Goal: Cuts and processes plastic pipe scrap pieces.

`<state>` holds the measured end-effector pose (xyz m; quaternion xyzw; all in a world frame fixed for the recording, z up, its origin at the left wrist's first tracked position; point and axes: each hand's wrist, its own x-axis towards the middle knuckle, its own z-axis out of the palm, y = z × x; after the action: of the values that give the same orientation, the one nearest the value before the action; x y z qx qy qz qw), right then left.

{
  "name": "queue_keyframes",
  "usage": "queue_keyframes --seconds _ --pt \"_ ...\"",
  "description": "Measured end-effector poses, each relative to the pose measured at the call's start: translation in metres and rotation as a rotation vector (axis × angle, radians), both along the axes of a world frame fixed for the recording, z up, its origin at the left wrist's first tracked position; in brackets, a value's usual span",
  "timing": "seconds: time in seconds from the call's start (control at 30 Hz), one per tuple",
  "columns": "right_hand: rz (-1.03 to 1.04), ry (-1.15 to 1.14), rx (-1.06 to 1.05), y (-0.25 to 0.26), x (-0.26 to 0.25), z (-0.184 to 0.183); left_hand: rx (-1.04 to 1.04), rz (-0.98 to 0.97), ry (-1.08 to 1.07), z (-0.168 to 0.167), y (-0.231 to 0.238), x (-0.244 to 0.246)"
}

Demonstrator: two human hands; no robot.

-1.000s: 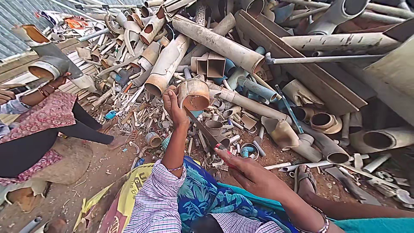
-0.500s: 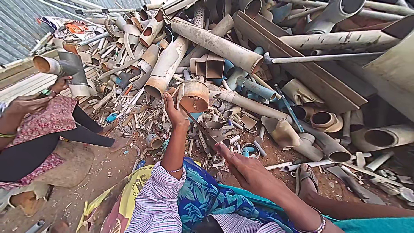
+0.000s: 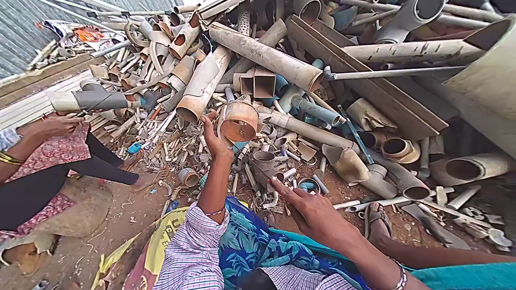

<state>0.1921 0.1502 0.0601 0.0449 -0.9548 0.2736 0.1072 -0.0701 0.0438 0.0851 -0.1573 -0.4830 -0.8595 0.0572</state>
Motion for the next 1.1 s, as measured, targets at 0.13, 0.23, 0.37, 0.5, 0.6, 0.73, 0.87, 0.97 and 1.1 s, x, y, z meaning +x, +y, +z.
queue_keyframes --seconds 0.13,0.23,0.37,0.5,0.6,0.73,0.87,0.97,1.1 --pt "-0.021 0.114 -0.02 0.005 0.008 0.004 -0.004 -0.01 -0.032 0.003 0.001 0.004" --pt "-0.04 0.243 -0.084 -0.001 0.005 -0.001 0.046 -0.051 -0.059 0.004 0.003 0.008" --pt "-0.015 0.164 -0.102 -0.003 0.002 -0.007 0.096 -0.107 -0.13 0.003 0.007 0.011" --pt "-0.007 0.146 -0.092 0.006 0.008 0.001 0.1 -0.118 -0.158 0.0 0.007 0.009" --pt "-0.026 0.238 -0.142 0.002 0.003 -0.006 0.094 -0.109 -0.132 -0.001 0.01 0.01" --pt "-0.015 0.137 -0.142 -0.001 0.002 -0.007 0.101 -0.128 -0.148 0.0 0.01 0.013" --pt "-0.031 0.204 -0.121 0.007 0.006 -0.002 0.073 -0.059 -0.11 0.001 0.011 0.011" --pt "-0.04 0.21 -0.12 0.005 0.005 -0.004 0.059 -0.085 -0.079 0.0 0.011 0.012" --pt "-0.051 0.167 -0.057 0.013 0.011 0.003 -0.012 -0.039 -0.089 -0.001 0.008 0.011"
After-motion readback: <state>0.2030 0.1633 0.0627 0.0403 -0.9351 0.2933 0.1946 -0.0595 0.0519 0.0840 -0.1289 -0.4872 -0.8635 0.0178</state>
